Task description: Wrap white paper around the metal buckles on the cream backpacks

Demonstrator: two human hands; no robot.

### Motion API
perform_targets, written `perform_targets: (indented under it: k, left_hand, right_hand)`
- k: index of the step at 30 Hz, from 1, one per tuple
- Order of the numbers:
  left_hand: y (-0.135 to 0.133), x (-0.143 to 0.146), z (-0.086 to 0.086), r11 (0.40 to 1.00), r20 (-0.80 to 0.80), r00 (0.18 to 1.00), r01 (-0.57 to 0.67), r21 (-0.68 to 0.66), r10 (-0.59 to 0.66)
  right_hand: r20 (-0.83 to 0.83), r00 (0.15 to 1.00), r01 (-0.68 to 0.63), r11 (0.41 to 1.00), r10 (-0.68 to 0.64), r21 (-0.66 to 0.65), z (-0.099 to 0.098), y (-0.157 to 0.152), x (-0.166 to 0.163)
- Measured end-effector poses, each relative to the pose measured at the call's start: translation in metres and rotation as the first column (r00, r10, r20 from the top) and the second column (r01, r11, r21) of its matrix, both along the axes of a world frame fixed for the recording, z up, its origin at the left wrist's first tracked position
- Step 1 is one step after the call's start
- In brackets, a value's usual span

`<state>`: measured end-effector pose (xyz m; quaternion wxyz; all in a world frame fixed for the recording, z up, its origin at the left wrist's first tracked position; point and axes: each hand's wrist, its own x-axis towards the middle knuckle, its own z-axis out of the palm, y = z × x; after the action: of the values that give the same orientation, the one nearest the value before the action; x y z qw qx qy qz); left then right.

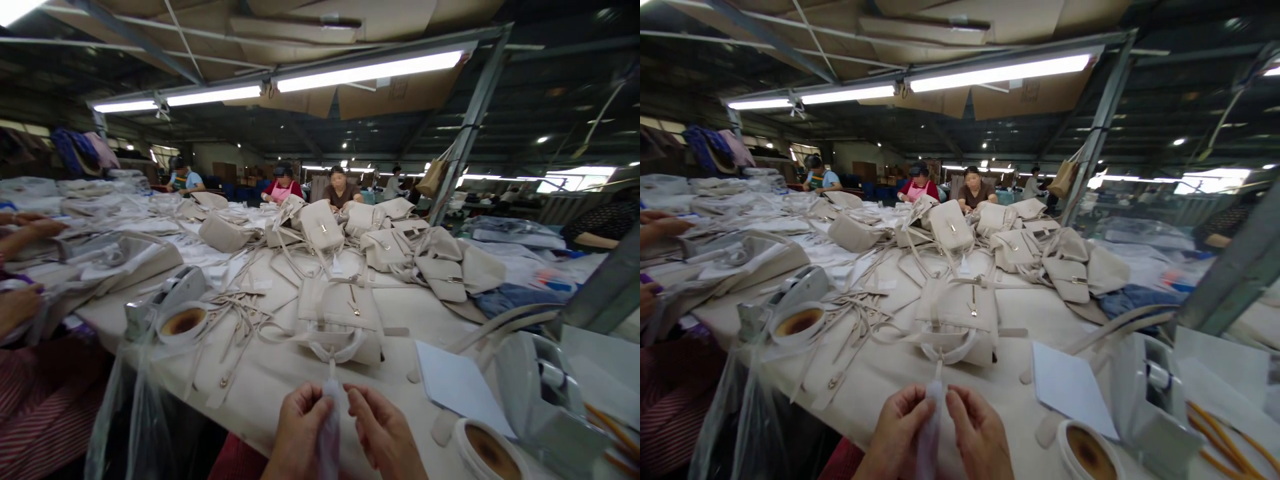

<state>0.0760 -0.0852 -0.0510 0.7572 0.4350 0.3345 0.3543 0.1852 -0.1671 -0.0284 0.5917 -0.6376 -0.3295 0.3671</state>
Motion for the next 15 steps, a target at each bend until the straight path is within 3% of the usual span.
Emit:
perform_targets:
  k: [4,8,12,15]
  left_hand:
    - [-0.001,-0.001,0.008,0.999,0.048,0.999,0.013,-0.032,-0.012]
    - [0.002,-0.002,0.004,0.992,0.025,0.997,-0.08,0.102,0.078]
    - [-0.003,-0.005,-0.002,0.947,-0.081,0.985,-0.12,0.297,0.151]
    - [-0.005,-0.006,-0.006,0.95,-0.102,0.984,-0.113,0.291,0.149]
  right_hand:
    - [-0.147,0.98,-0.129,0.991,0.131,0.02,0.008,0.028,-0.005]
    - [-0.23,0.96,-0.153,0.988,0.157,0.036,-0.006,0.031,-0.008]
    - [-0.25,0.962,-0.093,0.994,0.106,0.062,-0.01,0.031,-0.013]
    - [-0.264,0.964,0.004,0.994,0.024,0.106,-0.012,0.04,-0.021]
